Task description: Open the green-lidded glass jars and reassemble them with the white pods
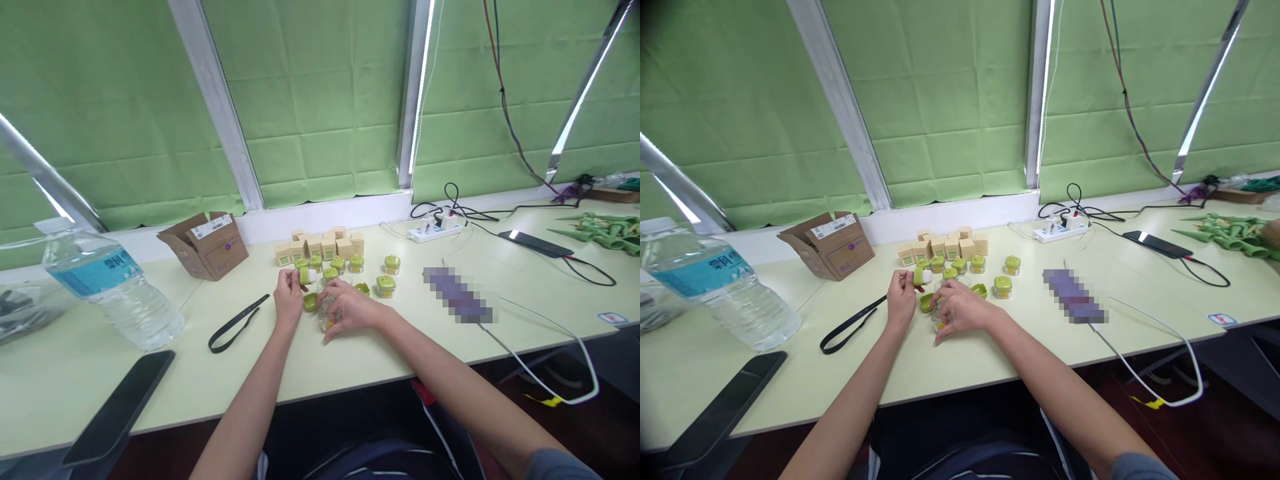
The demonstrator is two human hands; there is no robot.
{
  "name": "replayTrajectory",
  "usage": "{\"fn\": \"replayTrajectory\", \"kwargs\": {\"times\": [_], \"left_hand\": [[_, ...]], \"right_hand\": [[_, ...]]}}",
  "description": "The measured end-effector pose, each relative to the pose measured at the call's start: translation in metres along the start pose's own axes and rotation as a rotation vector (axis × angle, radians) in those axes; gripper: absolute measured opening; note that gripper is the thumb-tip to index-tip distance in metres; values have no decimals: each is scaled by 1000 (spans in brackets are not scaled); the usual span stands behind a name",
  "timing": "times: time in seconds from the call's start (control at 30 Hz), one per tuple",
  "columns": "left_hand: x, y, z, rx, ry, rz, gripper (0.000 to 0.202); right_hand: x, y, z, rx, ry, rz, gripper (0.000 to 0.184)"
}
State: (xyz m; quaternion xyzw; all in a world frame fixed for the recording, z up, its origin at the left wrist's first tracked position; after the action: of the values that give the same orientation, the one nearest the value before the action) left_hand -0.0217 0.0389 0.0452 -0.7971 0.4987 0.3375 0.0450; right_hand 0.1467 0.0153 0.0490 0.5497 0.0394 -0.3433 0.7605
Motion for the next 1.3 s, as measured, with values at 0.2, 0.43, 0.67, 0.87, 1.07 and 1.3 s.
{"fn": "replayTrajectory", "kwargs": {"times": [0.2,0.43,0.67,0.87,1.07,1.3], "left_hand": [[1,-1,1,-2,2,17,28],[2,-3,3,11,20,42,29],[3,-7,-1,123,-1,75,31],[7,-16,-6,275,-56,167,34],[12,-24,-11,393,-41,284,34],[12,-26,-11,328,-43,303,30]], "right_hand": [[2,2,-8,12,-57,-36,29],[2,3,-7,-58,-64,-52,30],[7,27,-27,-86,-235,-428,24],[8,25,-33,-163,-312,-424,42],[6,22,-35,-113,-268,-444,41],[7,25,-37,-128,-233,-522,38]]}}
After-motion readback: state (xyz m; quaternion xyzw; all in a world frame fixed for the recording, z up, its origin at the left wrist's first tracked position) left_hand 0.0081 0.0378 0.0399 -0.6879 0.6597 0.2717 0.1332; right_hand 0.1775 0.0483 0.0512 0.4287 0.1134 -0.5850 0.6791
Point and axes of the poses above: each hand's wrist, its own x-axis away from the middle knuckle, its own y-axis out of the back of the hand, z = x × y, the point moved 5 cm from there along -x, towards the middle knuckle, and after that the axes turned 5 degrees about -y, right-handed, at the moved point
